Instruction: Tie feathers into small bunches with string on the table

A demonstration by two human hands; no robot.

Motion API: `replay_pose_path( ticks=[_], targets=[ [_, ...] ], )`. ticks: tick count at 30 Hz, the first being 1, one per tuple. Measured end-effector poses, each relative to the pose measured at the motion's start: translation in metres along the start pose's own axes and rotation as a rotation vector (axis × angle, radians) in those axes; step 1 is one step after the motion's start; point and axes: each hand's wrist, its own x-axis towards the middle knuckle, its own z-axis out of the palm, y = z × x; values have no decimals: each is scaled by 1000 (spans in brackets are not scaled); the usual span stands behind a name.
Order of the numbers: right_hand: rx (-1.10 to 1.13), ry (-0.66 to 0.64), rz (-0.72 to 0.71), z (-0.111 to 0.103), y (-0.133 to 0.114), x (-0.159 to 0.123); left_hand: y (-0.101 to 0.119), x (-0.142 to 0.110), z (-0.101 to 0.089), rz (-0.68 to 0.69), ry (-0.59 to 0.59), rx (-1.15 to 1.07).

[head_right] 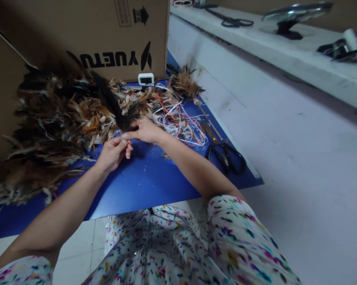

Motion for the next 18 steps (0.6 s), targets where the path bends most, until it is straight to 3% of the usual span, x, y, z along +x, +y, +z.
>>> replay_pose_path(
  ticks=[9, 18],
  targets=[
    [130, 51, 65, 2, -11, -1, 2, 2, -2, -28, -6, -35],
    [372, 92, 194, 4, -15, 1, 1, 3, -4, 157, -7, 122]
  ],
)
